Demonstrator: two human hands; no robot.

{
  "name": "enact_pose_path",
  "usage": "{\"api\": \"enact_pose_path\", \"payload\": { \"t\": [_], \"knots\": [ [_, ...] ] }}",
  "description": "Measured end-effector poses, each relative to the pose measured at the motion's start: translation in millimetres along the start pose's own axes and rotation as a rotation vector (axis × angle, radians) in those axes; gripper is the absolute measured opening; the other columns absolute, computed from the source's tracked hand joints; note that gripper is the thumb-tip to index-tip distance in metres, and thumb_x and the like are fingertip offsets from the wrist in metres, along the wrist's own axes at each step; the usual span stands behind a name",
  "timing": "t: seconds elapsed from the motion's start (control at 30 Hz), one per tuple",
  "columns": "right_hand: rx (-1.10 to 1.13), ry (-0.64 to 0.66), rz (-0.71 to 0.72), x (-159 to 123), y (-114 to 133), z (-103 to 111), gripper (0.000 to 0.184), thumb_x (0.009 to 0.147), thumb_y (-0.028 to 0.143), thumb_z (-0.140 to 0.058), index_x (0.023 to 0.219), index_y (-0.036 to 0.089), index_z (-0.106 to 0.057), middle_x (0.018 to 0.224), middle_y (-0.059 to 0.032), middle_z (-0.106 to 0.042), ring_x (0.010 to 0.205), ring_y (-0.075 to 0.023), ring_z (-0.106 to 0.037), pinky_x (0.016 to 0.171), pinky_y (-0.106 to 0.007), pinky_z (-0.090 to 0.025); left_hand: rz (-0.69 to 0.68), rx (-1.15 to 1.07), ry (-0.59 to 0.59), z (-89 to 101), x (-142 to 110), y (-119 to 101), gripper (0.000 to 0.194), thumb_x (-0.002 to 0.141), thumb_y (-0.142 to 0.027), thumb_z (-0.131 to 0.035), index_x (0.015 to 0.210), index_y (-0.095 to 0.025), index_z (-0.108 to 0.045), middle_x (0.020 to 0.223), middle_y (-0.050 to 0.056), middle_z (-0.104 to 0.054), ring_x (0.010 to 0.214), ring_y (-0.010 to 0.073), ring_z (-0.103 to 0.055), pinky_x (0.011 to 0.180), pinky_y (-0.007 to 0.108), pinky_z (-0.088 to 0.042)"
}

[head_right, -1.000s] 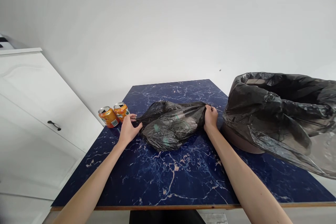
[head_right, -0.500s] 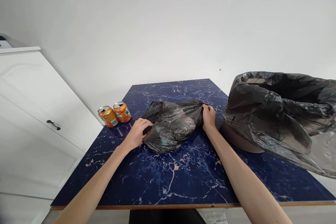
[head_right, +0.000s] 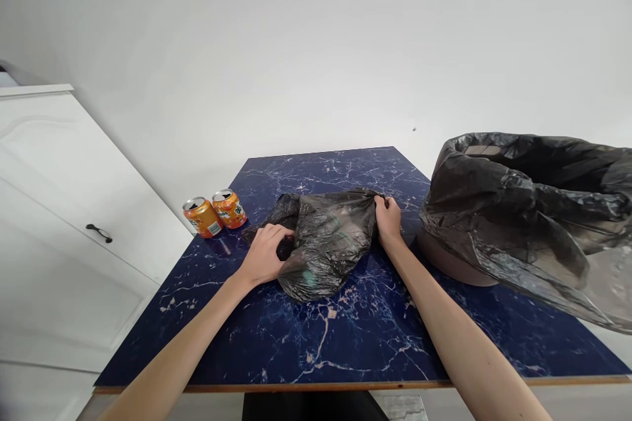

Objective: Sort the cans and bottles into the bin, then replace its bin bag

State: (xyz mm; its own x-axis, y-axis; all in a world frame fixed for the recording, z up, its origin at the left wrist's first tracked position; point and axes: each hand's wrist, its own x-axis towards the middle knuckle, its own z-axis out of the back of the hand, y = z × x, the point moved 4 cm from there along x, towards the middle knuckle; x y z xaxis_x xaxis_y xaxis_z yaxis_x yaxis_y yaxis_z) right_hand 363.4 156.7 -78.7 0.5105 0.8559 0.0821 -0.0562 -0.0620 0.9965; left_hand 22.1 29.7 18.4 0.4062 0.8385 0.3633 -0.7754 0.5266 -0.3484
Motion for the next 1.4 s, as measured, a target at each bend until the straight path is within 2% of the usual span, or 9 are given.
{"api": "enact_pose_path", "payload": {
  "t": [0.27,0.5,0.67,0.83,0.9,0.97,1.07,1.23,1.4],
  "knots": [
    [-0.059,0.006,0.083,-8,7,-5,0.038,0.104,0.043,-0.070,0.132,0.017,-0.067,0.130,-0.0096,-0.069,0.110,-0.0241,-0.071,0.093,-0.045,-0.062,0.017,-0.073,-0.074,-2.2,-1,-3,0.043,0.095,-0.060,-0.072,0.115,-0.022,-0.066,0.115,0.011,-0.073,0.110,0.0342,-0.062,0.100,0.050,-0.044],
    [-0.111,0.010,0.108,-11,11,-5,0.033,0.104,0.042,-0.069,0.125,0.016,-0.069,0.121,-0.0080,-0.072,0.102,-0.0212,-0.072,0.089,-0.042,-0.063,-0.044,-0.331,-0.130,6.3,0,-21,0.029,0.101,-0.051,-0.062,0.106,-0.024,-0.068,0.116,0.011,-0.075,0.115,0.0311,-0.066,0.108,0.047,-0.049],
    [-0.135,0.011,0.104,-12,12,-4,0.032,0.104,0.043,-0.069,0.122,0.016,-0.070,0.117,-0.0072,-0.072,0.099,-0.0202,-0.072,0.087,-0.040,-0.063,0.068,-0.504,-0.175,-1.6,-5,-19,0.061,0.113,-0.061,-0.027,0.110,-0.021,-0.073,0.103,0.010,-0.078,0.098,0.0276,-0.073,0.089,0.041,-0.060],
    [-0.138,0.014,0.105,-13,12,-5,0.033,0.104,0.043,-0.069,0.123,0.016,-0.069,0.118,-0.0074,-0.072,0.100,-0.0204,-0.072,0.087,-0.040,-0.063,0.199,-0.574,-0.285,-6.9,-5,5,0.079,0.112,-0.065,-0.007,0.125,-0.022,-0.072,0.116,0.009,-0.078,0.114,0.0283,-0.072,0.099,0.042,-0.059],
    [-0.136,0.015,0.105,-13,12,-5,0.032,0.104,0.043,-0.069,0.123,0.016,-0.069,0.118,-0.0074,-0.072,0.099,-0.0203,-0.072,0.087,-0.040,-0.063,0.256,-0.572,-0.325,-4.0,-3,17,0.070,0.114,-0.062,-0.015,0.124,-0.021,-0.071,0.119,0.010,-0.077,0.112,0.0261,-0.072,0.100,0.044,-0.059],
    [-0.134,0.017,0.104,-12,12,-5,0.032,0.104,0.043,-0.069,0.122,0.016,-0.070,0.117,-0.0071,-0.072,0.098,-0.0200,-0.072,0.087,-0.040,-0.063,0.309,-0.551,-0.324,0.0,0,27,0.049,0.113,-0.057,-0.042,0.122,-0.018,-0.070,0.118,0.010,-0.075,0.106,0.0240,-0.073,0.097,0.045,-0.060],
    [-0.132,0.020,0.101,-12,12,-5,0.031,0.104,0.043,-0.069,0.120,0.016,-0.070,0.115,-0.0068,-0.073,0.097,-0.0195,-0.072,0.086,-0.039,-0.063,0.329,-0.513,-0.228,3.0,3,33,0.034,0.105,-0.046,-0.067,0.122,-0.016,-0.070,0.119,0.008,-0.073,0.103,0.0232,-0.073,0.092,0.044,-0.062],
    [-0.123,0.026,0.099,-12,11,-6,0.032,0.105,0.043,-0.069,0.123,0.017,-0.069,0.119,-0.0076,-0.072,0.100,-0.0202,-0.072,0.088,-0.040,-0.063,0.223,-0.495,-0.058,-1.3,5,20,0.033,0.106,-0.043,-0.066,0.127,-0.017,-0.070,0.130,0.011,-0.072,0.116,0.0262,-0.071,0.103,0.050,-0.059],
    [-0.116,0.026,0.097,-11,11,-7,0.032,0.104,0.043,-0.069,0.122,0.016,-0.070,0.118,-0.0073,-0.072,0.100,-0.0204,-0.072,0.088,-0.040,-0.063,0.133,-0.455,-0.049,-7.9,5,7,0.032,0.111,-0.036,-0.055,0.135,-0.025,-0.071,0.138,0.011,-0.072,0.122,0.0254,-0.070,0.112,0.050,-0.055]
  ]
}}
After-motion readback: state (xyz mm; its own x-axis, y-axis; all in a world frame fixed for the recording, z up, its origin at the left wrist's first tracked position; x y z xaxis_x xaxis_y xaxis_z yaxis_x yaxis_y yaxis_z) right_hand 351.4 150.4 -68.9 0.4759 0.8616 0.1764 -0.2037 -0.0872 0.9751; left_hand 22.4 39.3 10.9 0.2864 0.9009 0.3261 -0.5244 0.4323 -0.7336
